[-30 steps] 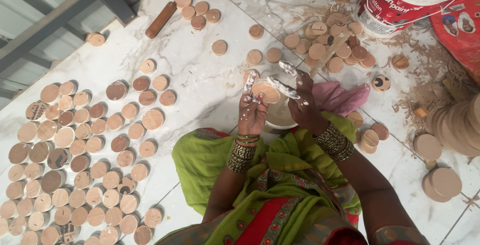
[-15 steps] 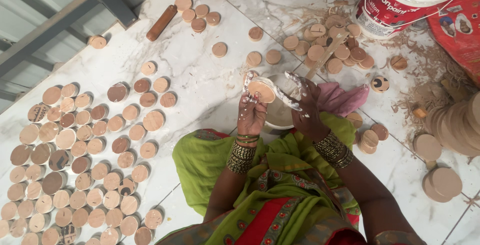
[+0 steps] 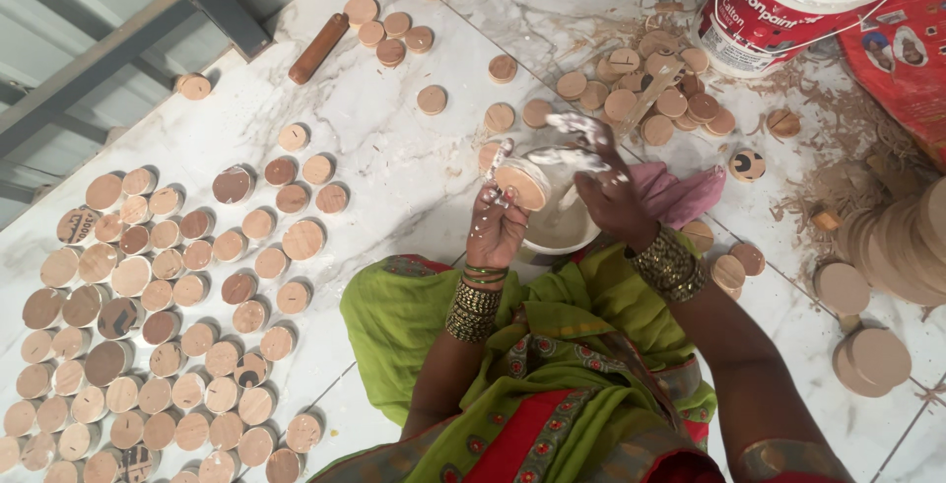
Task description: The person sits on the floor and applies a white paste, likely glue, to small round wooden discs one at a time. They dip their fingers into a bowl of the paste, spread it over a disc, and set the coated disc down with a large pile of similar discs.
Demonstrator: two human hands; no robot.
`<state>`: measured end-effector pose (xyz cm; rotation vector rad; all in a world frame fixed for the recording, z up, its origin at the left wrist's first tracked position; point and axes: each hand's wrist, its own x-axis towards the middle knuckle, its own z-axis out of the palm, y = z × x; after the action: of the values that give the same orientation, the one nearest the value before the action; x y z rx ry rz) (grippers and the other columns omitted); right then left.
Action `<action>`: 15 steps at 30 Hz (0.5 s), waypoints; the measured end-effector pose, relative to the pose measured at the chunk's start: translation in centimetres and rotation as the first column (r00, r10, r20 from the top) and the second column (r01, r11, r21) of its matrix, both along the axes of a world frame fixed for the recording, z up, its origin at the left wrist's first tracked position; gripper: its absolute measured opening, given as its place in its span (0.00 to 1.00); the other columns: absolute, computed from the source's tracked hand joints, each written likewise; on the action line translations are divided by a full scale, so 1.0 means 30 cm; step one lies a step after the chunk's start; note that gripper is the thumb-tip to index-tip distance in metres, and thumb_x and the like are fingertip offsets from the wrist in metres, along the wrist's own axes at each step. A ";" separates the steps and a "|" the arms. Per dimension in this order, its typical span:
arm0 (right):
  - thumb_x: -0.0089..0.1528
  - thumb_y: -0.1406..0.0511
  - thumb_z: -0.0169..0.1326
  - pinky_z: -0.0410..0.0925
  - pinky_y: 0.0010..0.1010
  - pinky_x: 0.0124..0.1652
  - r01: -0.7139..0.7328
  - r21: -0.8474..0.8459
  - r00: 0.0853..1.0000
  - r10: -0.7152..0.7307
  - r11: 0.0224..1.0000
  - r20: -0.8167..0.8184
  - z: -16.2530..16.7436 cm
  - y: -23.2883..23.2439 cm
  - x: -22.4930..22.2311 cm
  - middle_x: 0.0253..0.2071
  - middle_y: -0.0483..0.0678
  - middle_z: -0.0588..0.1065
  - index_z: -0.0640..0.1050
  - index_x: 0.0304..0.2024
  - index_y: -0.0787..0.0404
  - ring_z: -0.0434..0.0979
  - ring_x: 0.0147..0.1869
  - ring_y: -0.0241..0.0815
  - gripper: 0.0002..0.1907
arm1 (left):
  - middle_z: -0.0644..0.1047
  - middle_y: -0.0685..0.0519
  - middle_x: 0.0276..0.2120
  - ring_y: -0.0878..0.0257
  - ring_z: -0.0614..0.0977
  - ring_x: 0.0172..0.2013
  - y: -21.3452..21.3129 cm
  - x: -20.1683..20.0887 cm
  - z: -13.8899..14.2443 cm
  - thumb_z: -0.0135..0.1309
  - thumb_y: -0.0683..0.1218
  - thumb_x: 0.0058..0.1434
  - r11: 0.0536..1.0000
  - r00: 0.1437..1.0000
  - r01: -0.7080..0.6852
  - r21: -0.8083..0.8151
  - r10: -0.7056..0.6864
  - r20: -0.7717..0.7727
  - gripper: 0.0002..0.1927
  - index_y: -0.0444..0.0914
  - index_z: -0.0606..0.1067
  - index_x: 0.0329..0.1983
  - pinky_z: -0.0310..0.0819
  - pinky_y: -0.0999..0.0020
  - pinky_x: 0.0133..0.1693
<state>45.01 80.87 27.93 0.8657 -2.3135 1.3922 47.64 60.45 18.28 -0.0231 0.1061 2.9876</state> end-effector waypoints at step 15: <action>0.65 0.77 0.47 0.58 0.31 0.69 -0.116 -0.120 0.930 0.151 0.986 0.336 0.002 -0.028 -0.007 0.71 0.55 0.65 0.59 0.73 0.68 0.63 0.73 0.42 0.33 | 0.78 0.53 0.45 0.66 0.82 0.47 -0.001 0.027 0.026 0.51 0.31 0.66 0.996 0.995 0.044 0.075 -0.050 0.085 0.13 0.40 0.72 0.49 0.80 0.65 0.51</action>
<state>44.79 80.04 27.98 0.8173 -2.4445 1.8296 48.46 60.41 19.07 -0.1405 -0.0132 2.9357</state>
